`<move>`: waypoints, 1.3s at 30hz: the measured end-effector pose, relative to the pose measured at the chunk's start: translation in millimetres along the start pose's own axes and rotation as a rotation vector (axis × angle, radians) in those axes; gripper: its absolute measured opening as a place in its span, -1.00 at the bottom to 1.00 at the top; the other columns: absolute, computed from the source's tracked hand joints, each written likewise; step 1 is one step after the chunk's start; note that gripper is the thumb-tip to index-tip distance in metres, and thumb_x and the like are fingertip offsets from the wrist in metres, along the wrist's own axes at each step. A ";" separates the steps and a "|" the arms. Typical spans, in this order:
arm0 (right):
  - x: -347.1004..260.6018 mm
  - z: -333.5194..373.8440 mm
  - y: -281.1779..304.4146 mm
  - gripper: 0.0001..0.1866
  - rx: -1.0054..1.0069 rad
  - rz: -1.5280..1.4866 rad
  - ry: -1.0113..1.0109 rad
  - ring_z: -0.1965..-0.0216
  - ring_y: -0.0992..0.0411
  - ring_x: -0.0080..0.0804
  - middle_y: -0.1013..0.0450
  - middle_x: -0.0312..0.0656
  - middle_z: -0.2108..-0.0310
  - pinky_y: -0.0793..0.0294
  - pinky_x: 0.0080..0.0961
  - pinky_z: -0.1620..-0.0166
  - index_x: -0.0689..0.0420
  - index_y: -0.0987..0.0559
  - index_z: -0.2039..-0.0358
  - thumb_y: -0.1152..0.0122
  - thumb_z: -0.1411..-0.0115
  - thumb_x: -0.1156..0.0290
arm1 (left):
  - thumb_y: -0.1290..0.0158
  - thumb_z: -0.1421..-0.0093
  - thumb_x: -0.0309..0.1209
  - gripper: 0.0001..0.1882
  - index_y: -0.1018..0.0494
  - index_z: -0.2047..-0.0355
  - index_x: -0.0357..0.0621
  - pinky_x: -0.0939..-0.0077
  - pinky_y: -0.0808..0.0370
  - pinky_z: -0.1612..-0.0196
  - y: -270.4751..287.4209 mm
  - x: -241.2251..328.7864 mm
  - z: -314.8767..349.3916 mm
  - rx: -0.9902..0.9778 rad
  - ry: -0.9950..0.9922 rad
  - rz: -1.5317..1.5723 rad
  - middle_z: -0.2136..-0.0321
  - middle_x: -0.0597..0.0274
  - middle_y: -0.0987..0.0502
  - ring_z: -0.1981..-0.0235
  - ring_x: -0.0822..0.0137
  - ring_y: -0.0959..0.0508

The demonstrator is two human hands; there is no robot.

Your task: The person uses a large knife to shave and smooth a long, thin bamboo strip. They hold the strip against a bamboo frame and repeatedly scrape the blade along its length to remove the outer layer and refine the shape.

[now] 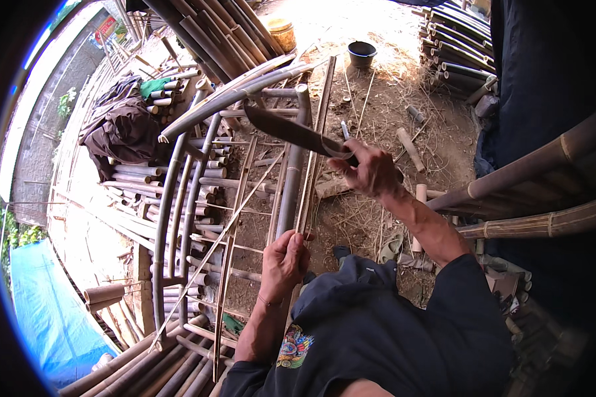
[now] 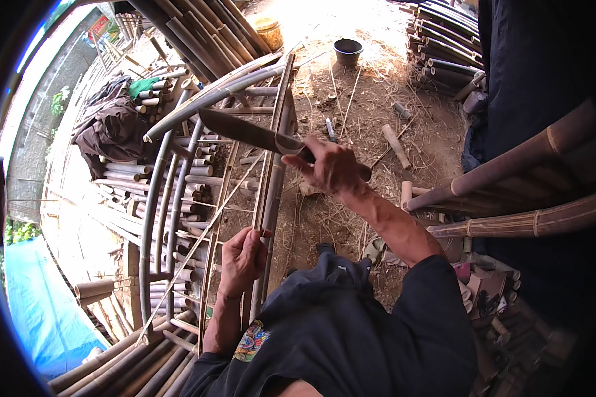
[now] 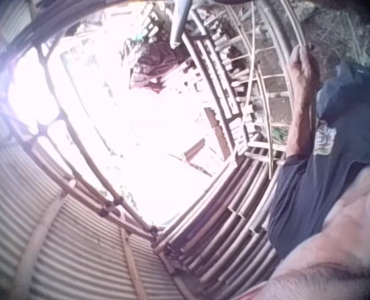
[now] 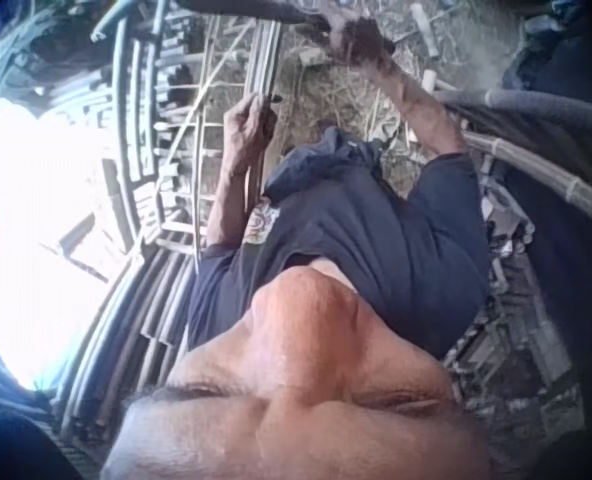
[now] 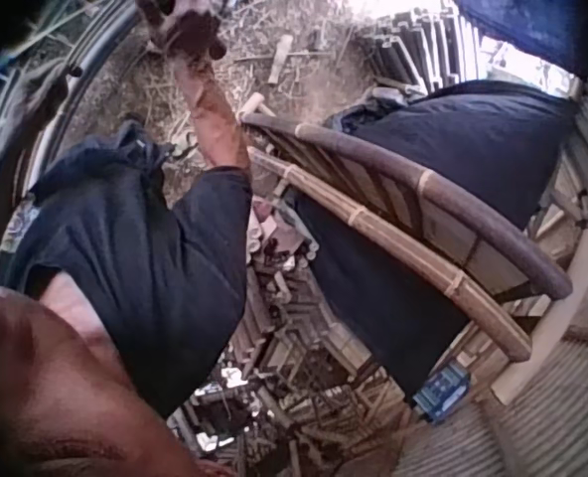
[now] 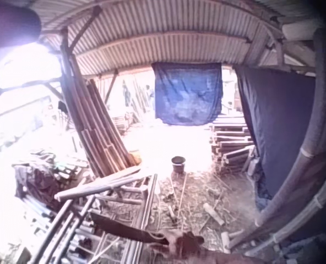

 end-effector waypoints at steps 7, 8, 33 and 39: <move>28.1 -10.1 1.1 -0.29 -0.018 0.054 0.060 0.79 -0.35 -0.51 -0.36 -0.27 0.76 -0.39 -0.43 0.77 0.07 -0.46 0.48 0.26 -0.22 -0.38 | 0.09 -0.38 -0.18 -0.64 -0.48 0.27 -0.26 0.74 -0.06 0.67 -4.7 -11.7 10.1 -0.023 0.065 -0.036 0.74 0.52 -0.27 0.74 0.69 -0.19; 27.0 -13.4 5.9 -0.30 0.003 0.074 0.054 0.79 -0.33 -0.53 -0.33 -0.28 0.77 -0.35 -0.46 0.78 0.07 -0.43 0.53 0.29 -0.24 -0.36 | 0.10 -0.38 -0.20 -0.65 -0.48 0.28 -0.26 0.75 -0.07 0.67 -6.0 -10.9 10.2 -0.026 0.064 -0.042 0.73 0.51 -0.28 0.74 0.70 -0.19; 126.5 -20.4 -5.3 -0.65 0.339 -1.098 -0.722 0.72 -0.34 -0.64 -0.42 -0.28 0.61 -0.33 -0.69 0.68 0.21 -0.47 0.31 -0.40 -0.08 0.25 | -0.14 -0.23 -0.36 -0.72 -0.43 0.13 -0.27 0.70 -0.31 0.67 -26.2 -41.0 23.1 -0.001 0.128 -0.150 0.58 0.32 -0.49 0.70 0.61 -0.38; 127.1 -19.4 -3.0 -0.57 0.137 -0.835 -0.632 0.72 -0.28 -0.66 -0.35 -0.35 0.67 -0.31 -0.64 0.69 0.13 -0.46 0.31 -0.17 -0.20 -0.03 | 0.05 -0.35 -0.17 -0.51 -0.32 -0.14 -0.26 0.77 -0.21 0.71 -33.7 -26.8 7.3 -0.088 0.184 0.103 0.63 0.34 -0.45 0.74 0.64 -0.34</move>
Point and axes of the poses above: each hand's wrist, its own z-axis away from the middle knuckle, its own y-axis out of the back of the hand, x = y × z, the point moved 7 cm from there along -z, towards the middle knuckle
